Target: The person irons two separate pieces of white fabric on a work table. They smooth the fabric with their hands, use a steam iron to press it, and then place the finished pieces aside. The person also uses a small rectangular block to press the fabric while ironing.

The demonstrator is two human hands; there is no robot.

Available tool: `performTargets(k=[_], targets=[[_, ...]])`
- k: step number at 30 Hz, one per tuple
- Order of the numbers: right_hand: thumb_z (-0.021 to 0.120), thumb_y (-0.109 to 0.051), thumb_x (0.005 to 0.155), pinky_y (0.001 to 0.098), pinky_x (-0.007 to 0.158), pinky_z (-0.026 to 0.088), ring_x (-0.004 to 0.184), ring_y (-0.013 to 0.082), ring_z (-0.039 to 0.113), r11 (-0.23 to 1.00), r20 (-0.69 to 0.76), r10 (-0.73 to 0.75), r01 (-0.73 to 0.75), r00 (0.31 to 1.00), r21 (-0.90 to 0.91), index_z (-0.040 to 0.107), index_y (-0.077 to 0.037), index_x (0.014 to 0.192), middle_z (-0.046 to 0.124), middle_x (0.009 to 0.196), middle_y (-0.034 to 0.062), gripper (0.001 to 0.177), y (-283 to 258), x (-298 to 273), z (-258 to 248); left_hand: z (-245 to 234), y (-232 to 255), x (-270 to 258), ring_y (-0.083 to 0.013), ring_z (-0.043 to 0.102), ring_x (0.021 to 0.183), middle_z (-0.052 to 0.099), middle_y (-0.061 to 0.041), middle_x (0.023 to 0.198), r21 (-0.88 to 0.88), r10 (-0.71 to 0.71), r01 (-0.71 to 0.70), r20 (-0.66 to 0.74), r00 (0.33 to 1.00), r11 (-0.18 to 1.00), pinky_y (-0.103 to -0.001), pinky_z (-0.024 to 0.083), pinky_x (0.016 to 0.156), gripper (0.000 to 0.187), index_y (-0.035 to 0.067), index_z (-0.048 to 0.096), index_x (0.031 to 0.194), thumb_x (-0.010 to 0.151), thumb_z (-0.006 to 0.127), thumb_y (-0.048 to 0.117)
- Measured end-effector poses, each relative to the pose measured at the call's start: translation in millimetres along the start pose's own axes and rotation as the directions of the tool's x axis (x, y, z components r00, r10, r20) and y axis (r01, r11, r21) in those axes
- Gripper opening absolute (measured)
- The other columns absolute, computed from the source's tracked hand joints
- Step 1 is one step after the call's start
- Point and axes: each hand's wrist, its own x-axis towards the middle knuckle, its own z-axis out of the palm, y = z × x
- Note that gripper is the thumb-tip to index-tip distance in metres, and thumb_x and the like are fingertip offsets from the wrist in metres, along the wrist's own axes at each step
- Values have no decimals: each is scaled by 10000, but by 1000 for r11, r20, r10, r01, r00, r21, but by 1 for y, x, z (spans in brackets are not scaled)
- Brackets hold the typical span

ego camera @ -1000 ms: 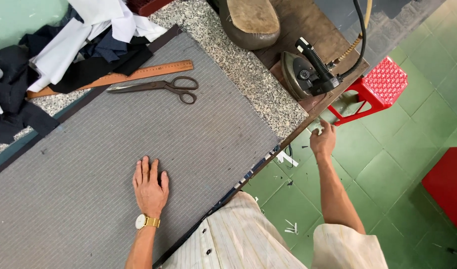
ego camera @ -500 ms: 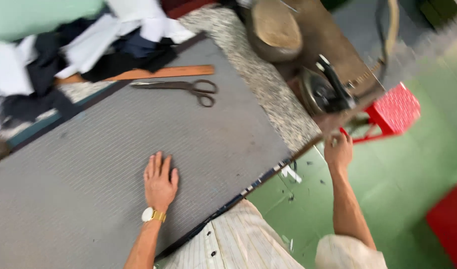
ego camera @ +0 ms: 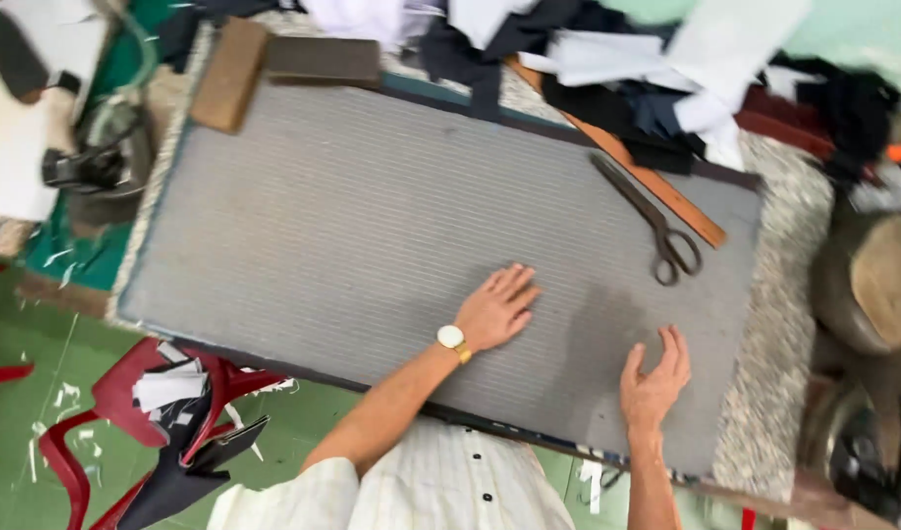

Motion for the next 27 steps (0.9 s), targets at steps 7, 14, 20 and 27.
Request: performTargets(k=[7,14,20,27], targets=[[550,-309,1053,583,1098,348,1428,398,470,999,177,-28,35,984,-38,615,17,1375,525,1536,238,463,-34,-6,34,-123,-83,-94,-404,351,1505,396,-128,1608,32,-109,112,-61,992,993,-582,315,1218,451,84,607,1407,1032,603,335],[576,-283,1050,629,1116,323,1437,452,459,997,116,27,-19,993,-71,618,36,1380,526,1534,291,461,-59,-16,48,-294,-203,-178,-428,427,1392,524,-191,1493,482,-573,638,-297,764,601,-579,346,1123,482,74,605,1381,1011,566,380],[613,-229,994,591,1142,346,1413,428,489,999,111,2,1,994,-32,627,5,1334,536,1524,257,413,-108,-33,63,-301,-256,-148,-474,423,1424,527,-312,1488,470,-571,638,-297,765,610,-573,340,1152,573,-75,564,1420,1077,487,377],[601,-206,1007,575,1152,330,1434,380,492,975,86,209,-201,974,-94,659,-28,1326,574,1503,197,370,-113,-61,33,-248,-292,-55,-467,351,1468,443,-301,1551,363,-481,498,-144,865,787,-562,303,1185,587,-64,509,1448,1063,488,379]])
